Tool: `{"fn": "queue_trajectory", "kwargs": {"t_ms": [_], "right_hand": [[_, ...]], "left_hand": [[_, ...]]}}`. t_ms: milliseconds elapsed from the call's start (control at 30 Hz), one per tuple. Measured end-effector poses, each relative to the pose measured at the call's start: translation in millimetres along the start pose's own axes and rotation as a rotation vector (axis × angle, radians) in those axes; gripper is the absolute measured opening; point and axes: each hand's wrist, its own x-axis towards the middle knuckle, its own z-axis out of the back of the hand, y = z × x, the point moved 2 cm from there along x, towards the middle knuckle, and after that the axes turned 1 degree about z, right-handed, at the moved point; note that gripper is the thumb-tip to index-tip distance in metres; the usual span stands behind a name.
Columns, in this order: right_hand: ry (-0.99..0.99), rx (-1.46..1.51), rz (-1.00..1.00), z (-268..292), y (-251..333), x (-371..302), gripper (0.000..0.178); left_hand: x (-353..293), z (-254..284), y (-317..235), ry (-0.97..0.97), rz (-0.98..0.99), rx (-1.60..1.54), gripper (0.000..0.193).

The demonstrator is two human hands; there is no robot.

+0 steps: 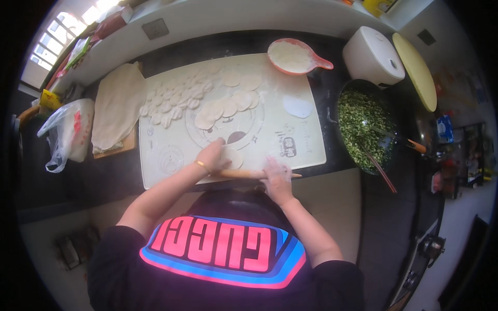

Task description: The person uses a wooden rolling pin to flatten small balls of dough into thin, round discs on a white cutting board. The person repeatedly picks up a dough ball, rolls it flat, and places the finished disc on the board. A bowl of green filling is visible nearby.

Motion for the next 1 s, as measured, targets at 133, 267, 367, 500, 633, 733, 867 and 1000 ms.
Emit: {"fn": "queue_trajectory", "kwargs": {"t_ms": [133, 267, 367, 500, 633, 733, 867, 1000], "right_hand": [[0.072, -0.015, -0.052, -5, -4, 4, 0.037], [-0.043, -0.147, -0.057, -2, 0, 37, 0.045], [0.050, -0.067, 0.038, 6, -7, 62, 0.052], [0.069, -0.075, 0.151, -9, -19, 51, 0.038], [0.005, -0.046, 0.247, -4, -16, 38, 0.034], [-0.050, -0.030, 0.299, 0, -12, 34, 0.034], [-0.028, -0.027, 0.319, 0, -15, 33, 0.035], [0.009, 0.016, 0.310, -7, -14, 34, 0.039]], "left_hand": [[-45, -23, 35, -0.407, -0.129, 0.231, 0.063], [-29, -18, 32, -0.579, -0.117, 0.337, 0.062], [6, -12, 32, -0.539, -0.081, 0.164, 0.054], [15, -19, 8, -0.294, -0.344, -0.137, 0.039], [12, -12, -13, -0.117, -0.140, -0.066, 0.051], [14, -13, -4, -0.022, -0.088, -0.028, 0.032], [10, -8, 17, -0.173, -0.146, -0.088, 0.017], [8, 21, 46, -0.452, -0.052, -0.449, 0.013]]}}
